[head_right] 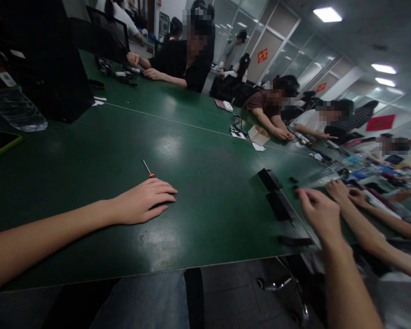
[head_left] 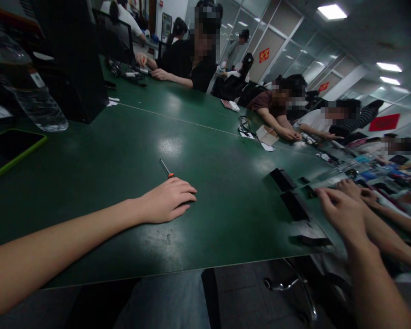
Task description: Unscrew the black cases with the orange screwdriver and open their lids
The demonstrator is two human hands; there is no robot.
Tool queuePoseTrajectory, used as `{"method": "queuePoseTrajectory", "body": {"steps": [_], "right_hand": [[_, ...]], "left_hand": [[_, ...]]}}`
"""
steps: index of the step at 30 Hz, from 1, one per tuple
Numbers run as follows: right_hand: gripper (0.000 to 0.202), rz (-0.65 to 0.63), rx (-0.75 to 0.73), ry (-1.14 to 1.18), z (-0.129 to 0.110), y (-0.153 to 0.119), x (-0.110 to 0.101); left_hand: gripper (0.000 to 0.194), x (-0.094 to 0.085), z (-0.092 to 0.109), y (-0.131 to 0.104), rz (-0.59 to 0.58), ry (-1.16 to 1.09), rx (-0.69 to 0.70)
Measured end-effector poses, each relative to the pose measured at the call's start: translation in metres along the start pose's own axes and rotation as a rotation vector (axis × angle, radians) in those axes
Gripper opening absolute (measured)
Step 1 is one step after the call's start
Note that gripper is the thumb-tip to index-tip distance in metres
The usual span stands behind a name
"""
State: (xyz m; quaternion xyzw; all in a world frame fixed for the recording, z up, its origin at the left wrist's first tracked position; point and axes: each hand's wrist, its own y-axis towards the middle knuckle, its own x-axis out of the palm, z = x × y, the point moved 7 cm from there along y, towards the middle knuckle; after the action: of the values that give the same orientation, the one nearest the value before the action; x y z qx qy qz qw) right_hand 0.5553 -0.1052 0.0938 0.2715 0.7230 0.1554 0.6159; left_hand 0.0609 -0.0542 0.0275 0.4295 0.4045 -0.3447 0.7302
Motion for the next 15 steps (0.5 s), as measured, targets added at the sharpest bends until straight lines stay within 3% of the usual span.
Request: {"method": "queuePoseTrajectory", "body": {"steps": [3,5,10,15], "right_hand": [[0.046,-0.022,-0.071,0.017,-0.005,0.033,-0.014],[0.048,-0.004,-0.063,0.025,-0.007,0.039,-0.003],[0.048,-0.042,-0.057,0.034,-0.01,0.02,0.057],[0.049,-0.01,-0.003,0.021,-0.001,0.012,0.06]], "left_hand": [[0.026,-0.002,0.0,0.001,0.0,-0.006,-0.006],[0.026,-0.003,0.0,0.001,0.009,-0.016,-0.004],[0.027,-0.003,0.0,0.0,0.027,-0.033,0.008],[0.027,-0.001,0.0,0.0,0.004,-0.004,0.003]]}}
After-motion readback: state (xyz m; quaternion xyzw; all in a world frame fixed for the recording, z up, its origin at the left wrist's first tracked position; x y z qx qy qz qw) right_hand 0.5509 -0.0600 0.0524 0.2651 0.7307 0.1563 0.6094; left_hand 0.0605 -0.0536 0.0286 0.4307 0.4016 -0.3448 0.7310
